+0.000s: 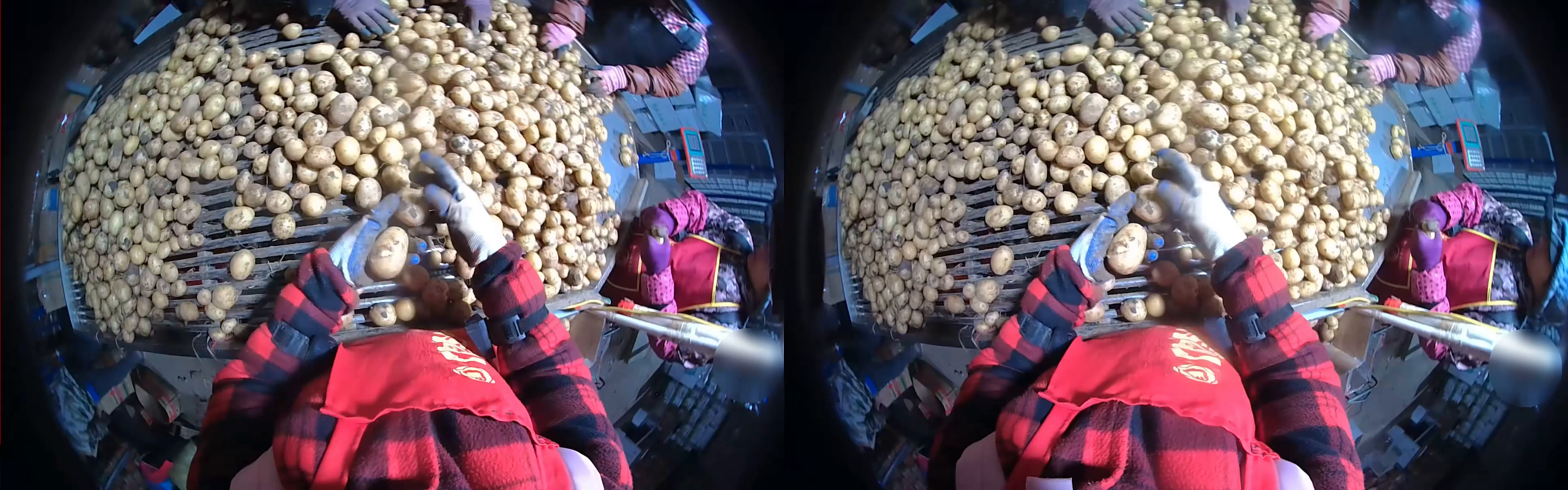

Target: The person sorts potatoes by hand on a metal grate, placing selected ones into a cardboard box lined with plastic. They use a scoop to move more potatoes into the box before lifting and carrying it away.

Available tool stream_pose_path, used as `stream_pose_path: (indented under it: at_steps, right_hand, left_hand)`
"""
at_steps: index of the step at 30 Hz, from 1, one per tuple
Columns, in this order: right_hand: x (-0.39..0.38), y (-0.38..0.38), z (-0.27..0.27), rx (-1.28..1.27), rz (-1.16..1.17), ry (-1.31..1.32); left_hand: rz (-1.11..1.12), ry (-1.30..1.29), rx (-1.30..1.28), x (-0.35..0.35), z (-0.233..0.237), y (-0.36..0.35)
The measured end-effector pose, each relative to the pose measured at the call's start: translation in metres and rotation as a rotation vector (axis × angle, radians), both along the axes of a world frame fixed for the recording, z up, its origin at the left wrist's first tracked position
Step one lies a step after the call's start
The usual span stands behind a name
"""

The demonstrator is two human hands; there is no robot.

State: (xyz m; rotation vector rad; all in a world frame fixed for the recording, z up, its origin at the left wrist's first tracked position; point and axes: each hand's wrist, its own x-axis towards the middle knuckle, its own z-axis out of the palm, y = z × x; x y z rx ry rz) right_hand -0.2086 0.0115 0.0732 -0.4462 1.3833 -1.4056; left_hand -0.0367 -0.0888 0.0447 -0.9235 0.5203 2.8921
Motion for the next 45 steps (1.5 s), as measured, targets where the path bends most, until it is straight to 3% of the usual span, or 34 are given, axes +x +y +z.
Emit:
stream_pose_path:
  at_steps: [2,3,5,7,8,9,10,11,12,14,15,16,18,19,20,21,22,24,25,26,27,28,29,32,34,36,39,40,42,43,44,45]
  right_hand:
    - [0.015,0.006,-0.006,0.016,0.225,0.25]
    - [0.021,0.007,-0.001,0.0,0.284,0.379]
    - [0.018,0.018,-0.02,-0.048,-0.006,-0.157]
    - [0.005,0.043,-0.029,-0.162,-0.202,-0.311]
    - [0.001,0.06,-0.017,-0.099,-0.31,-0.415]
    - [-0.006,0.09,-0.023,-0.091,-0.261,-0.178]
    - [-0.013,0.119,-0.013,-0.155,-0.309,-0.464]
    - [-0.014,0.154,-0.016,-0.105,-0.282,-0.181]
    - [-0.013,0.187,-0.007,-0.021,-0.357,-0.111]
    - [-0.01,0.262,-0.005,0.143,-0.59,-0.066]
    - [-0.011,0.3,-0.017,0.056,-0.64,-0.007]
    - [-0.023,0.35,-0.042,0.209,-0.67,0.045]
    - [-0.012,0.379,-0.043,0.733,-0.596,0.759]
    - [0.0,0.381,-0.048,1.095,-0.406,1.415]
    - [0.003,0.367,-0.05,0.675,-0.628,0.93]
    - [0.025,0.308,-0.008,0.463,-0.833,0.5]
    - [0.03,0.287,-0.004,0.41,-0.716,0.345]
    - [0.044,0.241,-0.003,0.066,-0.555,0.028]
    - [0.051,0.219,-0.003,-0.063,-0.464,-0.147]
    - [0.057,0.211,-0.001,-0.176,-0.476,-0.152]
    - [0.05,0.212,-0.01,-0.214,-0.409,-0.053]
    - [0.053,0.225,-0.018,-0.233,-0.436,-0.222]
    - [0.055,0.244,-0.023,-0.26,-0.465,-0.386]
    - [0.076,0.314,-0.021,-0.192,-0.733,-0.432]
    - [0.093,0.373,-0.046,-0.373,-0.934,-0.533]
    - [0.114,0.433,-0.041,-0.204,-1.201,-0.413]
    - [0.159,0.531,-0.068,0.346,-1.141,0.504]
    - [0.161,0.569,-0.069,0.717,-1.006,0.631]
    - [0.154,0.636,-0.102,0.715,-1.507,0.415]
    - [0.128,0.625,-0.102,0.871,-1.597,0.57]
    - [0.11,0.578,-0.065,0.954,-1.462,0.706]
    - [0.085,0.572,-0.086,0.936,-1.436,0.722]
  left_hand:
    - [-0.028,0.206,-0.937,0.006,-0.002,0.012]
    - [-0.055,0.305,-0.601,0.007,-0.004,0.009]
    - [-0.1,0.325,0.104,0.009,-0.009,0.002]
    - [-0.015,0.327,0.255,0.014,0.006,0.011]
    - [-0.062,0.334,0.002,0.017,0.004,0.015]
    - [-0.11,0.339,-0.253,0.022,-0.003,0.017]
    - [-0.159,0.341,-0.505,0.026,-0.014,0.018]
    - [-0.209,0.344,-0.754,0.03,-0.026,0.021]
    - [-0.259,0.348,-0.999,0.031,-0.036,0.025]
    - [0.117,0.084,0.134,0.02,0.009,0.036]
    - [0.062,0.106,-0.114,0.018,0.004,0.043]
    - [0.004,0.136,-0.363,0.015,-0.006,0.051]
    - [-0.022,0.12,-0.365,0.0,-0.007,0.062]
    - [-0.04,0.104,-0.328,-0.007,-0.007,0.068]
    - [-0.064,0.083,-0.306,-0.013,-0.007,0.075]
    - [-0.099,0.049,-0.251,-0.022,-0.01,0.081]
    - [-0.134,0.014,-0.195,-0.031,-0.013,0.087]
    - [-0.52,-0.062,-0.347,-0.046,0.02,0.103]
    - [-0.326,0.144,-0.395,-0.049,-0.012,0.123]
    - [-0.401,0.141,-0.238,-0.046,0.006,0.126]
    - [-0.433,0.193,-0.249,-0.042,0.015,0.128]
    - [-0.464,0.246,-0.26,-0.039,0.025,0.13]
    - [-0.491,0.256,-0.355,-0.039,0.031,0.134]
    - [-0.607,0.155,-0.573,-0.032,0.039,0.126]
    - [-0.625,0.097,-0.695,-0.022,0.023,0.117]
    - [-0.636,0.043,-0.725,-0.014,-0.002,0.107]
    - [-0.59,0.094,-0.72,-0.003,-0.035,0.097]
    - [-0.58,0.136,-0.762,-0.001,-0.047,0.094]
    - [-0.635,0.085,-0.851,-0.011,-0.033,0.095]
    - [-0.637,0.004,-0.84,-0.02,-0.023,0.1]
    - [-0.567,0.034,-0.816,-0.022,-0.026,0.103]
    - [-0.52,0.075,-0.794,-0.021,-0.032,0.104]
